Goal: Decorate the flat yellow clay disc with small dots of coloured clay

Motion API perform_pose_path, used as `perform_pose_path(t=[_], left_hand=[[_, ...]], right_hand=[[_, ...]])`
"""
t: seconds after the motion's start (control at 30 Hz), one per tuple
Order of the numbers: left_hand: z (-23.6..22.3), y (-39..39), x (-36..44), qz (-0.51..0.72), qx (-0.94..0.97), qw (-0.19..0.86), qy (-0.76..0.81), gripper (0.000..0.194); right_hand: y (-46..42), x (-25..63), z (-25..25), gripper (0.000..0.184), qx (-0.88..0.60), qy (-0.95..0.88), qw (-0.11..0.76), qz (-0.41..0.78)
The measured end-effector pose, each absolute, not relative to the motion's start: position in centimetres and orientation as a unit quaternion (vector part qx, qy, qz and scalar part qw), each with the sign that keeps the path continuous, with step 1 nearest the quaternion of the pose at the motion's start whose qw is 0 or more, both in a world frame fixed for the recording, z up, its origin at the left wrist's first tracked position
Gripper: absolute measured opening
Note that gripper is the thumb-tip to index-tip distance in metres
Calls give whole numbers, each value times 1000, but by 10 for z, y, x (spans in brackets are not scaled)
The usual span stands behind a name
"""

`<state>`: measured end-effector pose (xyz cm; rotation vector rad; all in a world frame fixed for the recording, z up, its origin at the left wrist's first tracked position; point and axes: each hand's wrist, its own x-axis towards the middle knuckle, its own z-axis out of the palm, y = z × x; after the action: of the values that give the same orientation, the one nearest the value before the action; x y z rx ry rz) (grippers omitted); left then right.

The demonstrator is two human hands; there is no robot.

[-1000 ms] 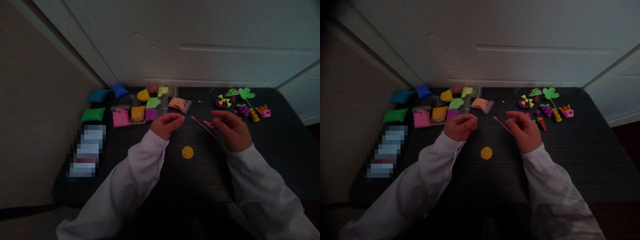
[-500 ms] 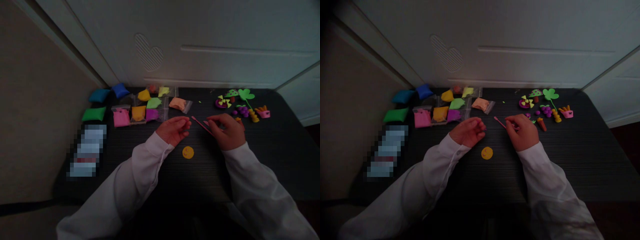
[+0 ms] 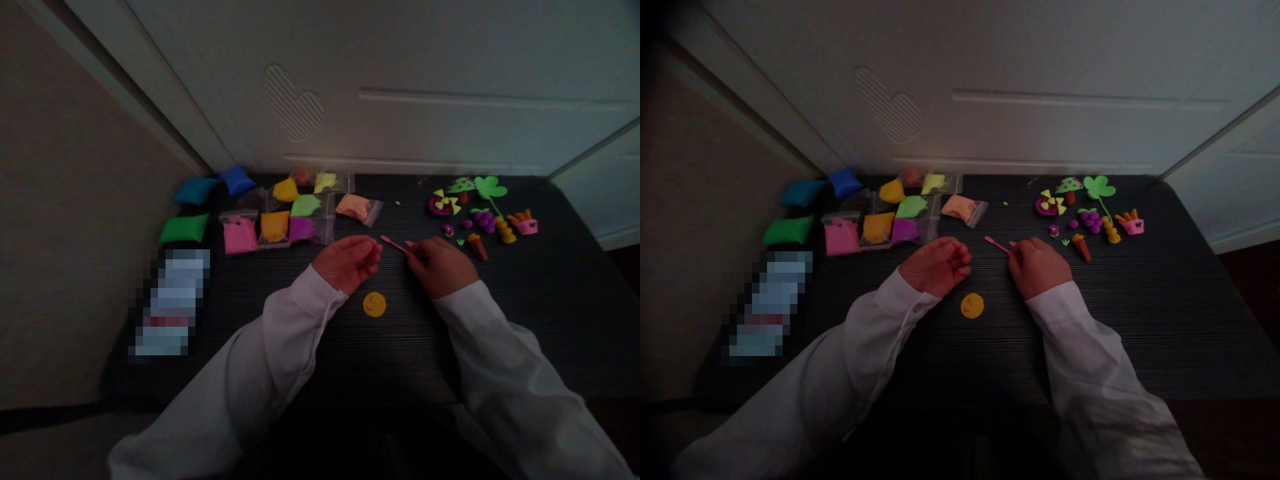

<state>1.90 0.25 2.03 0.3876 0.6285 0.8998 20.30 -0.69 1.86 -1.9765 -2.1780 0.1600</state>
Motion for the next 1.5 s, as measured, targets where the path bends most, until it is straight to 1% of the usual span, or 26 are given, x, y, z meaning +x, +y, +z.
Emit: perform_pose_path(t=[0.1,0.17,0.23,0.3,0.37,0.4,0.47,0.57,0.67,0.77,0.93,1.03,1.2,1.4,1.5], left_hand=[[21,3,19,426,166,832,315,6],[21,4,19,436,153,823,329,5],[20,4,18,445,146,816,338,5],[20,5,18,450,143,815,337,5],[18,5,18,450,138,818,329,5],[18,4,18,448,135,822,324,5],[17,3,19,440,130,831,314,5],[16,-1,22,417,134,847,303,6],[18,-5,25,390,139,859,302,6],[19,-7,27,374,145,863,309,7],[17,-7,26,376,146,867,294,7],[15,-7,26,373,149,871,282,7],[18,-7,24,368,175,868,284,15],[19,-5,21,372,217,862,267,24],[21,-5,20,367,201,872,255,27]], right_hand=[[-9,201,24,18,-694,-706,123,65],[-10,198,28,19,-707,-680,176,81],[-12,196,32,19,-699,-659,252,113],[-15,193,34,24,-668,-637,336,189],[-17,191,35,31,-617,-599,411,302],[-18,190,36,31,-590,-573,442,358],[-21,188,39,24,-538,-524,490,442],[-25,184,44,14,-492,-494,511,503],[-28,180,48,12,-483,-502,512,503],[-29,176,47,10,-475,-503,530,491],[-28,173,44,7,-447,-491,567,488],[-28,171,43,8,-460,-503,568,460],[-32,166,46,13,-513,-526,563,378],[-32,164,46,10,-494,-525,602,343],[-31,166,44,9,-488,-542,587,351]])
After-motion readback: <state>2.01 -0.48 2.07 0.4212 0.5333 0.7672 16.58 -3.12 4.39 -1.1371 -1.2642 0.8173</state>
